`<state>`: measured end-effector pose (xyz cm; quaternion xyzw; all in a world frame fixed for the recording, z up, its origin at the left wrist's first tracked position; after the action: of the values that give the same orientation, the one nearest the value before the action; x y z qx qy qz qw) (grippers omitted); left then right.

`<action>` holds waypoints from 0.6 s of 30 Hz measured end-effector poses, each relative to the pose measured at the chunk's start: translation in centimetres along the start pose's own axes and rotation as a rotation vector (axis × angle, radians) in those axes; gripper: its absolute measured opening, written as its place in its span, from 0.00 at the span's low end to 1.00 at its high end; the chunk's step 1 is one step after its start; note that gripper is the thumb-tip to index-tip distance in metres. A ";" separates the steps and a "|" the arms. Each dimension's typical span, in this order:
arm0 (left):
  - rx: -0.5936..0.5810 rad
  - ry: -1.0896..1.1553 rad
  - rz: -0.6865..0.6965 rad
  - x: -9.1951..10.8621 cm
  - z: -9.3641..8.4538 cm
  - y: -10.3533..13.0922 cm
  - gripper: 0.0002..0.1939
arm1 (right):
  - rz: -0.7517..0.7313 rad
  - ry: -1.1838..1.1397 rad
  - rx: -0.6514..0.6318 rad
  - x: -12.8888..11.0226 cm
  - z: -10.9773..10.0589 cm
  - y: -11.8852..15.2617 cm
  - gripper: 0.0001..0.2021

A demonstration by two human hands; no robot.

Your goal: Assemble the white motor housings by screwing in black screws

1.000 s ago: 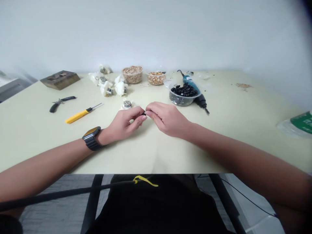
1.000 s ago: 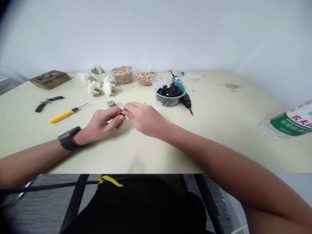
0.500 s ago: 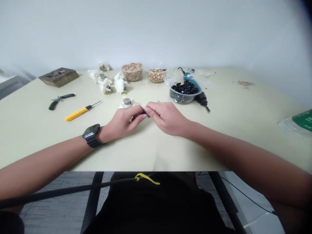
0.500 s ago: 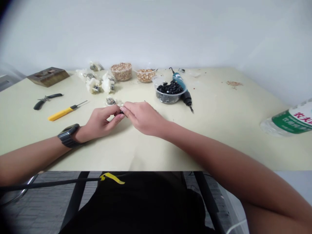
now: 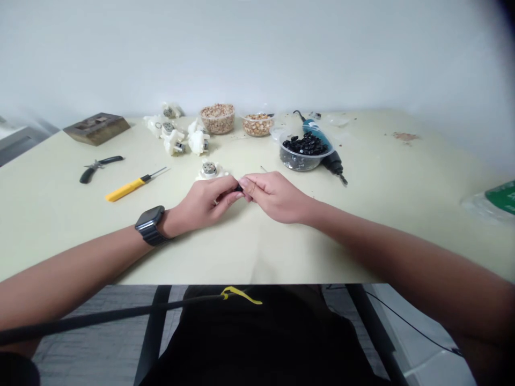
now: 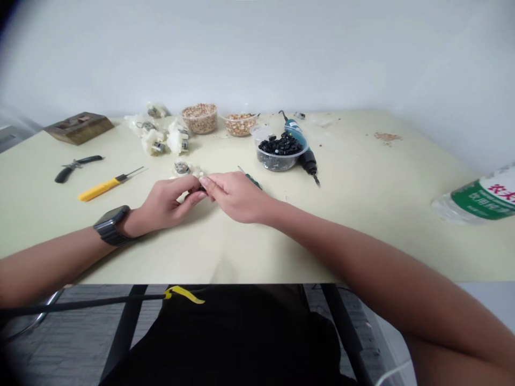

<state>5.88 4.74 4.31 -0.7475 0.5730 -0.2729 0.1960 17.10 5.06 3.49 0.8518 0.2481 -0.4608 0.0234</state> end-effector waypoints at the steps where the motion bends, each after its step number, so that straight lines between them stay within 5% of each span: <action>1: -0.017 -0.022 0.025 0.1 0.1 0.0 0.12 | 0.048 -0.057 -0.033 0.4 0.2 -0.1 0.24; 5: -0.029 0.034 -0.018 -0.2 0.2 -0.1 0.13 | 0.191 -0.189 -0.122 1.4 0.8 -0.3 0.29; 10: 0.079 0.445 -0.289 -1.7 1.0 0.3 0.20 | -0.076 0.130 0.239 -0.9 -2.5 0.7 0.18; 15: 0.071 0.686 -0.361 -1.4 2.2 0.5 0.21 | -0.186 0.309 0.162 -1.0 -1.0 0.9 0.13; 18: 0.069 0.560 -0.318 -1.2 1.6 0.3 0.20 | -0.130 0.266 0.143 -0.6 -0.5 0.6 0.17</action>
<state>6.38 5.81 2.66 -0.7165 0.4709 -0.5146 0.0108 17.49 4.49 4.13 0.8871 0.2700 -0.3608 -0.1000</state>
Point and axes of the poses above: each hand's wrist, its own y-axis away from the middle knuckle, its own z-axis out of the palm, x = y × z, the point moved 9 cm from there along -y, towards the middle knuckle, and after that the axes turned 12 degrees about z, right-handed, at the moved point
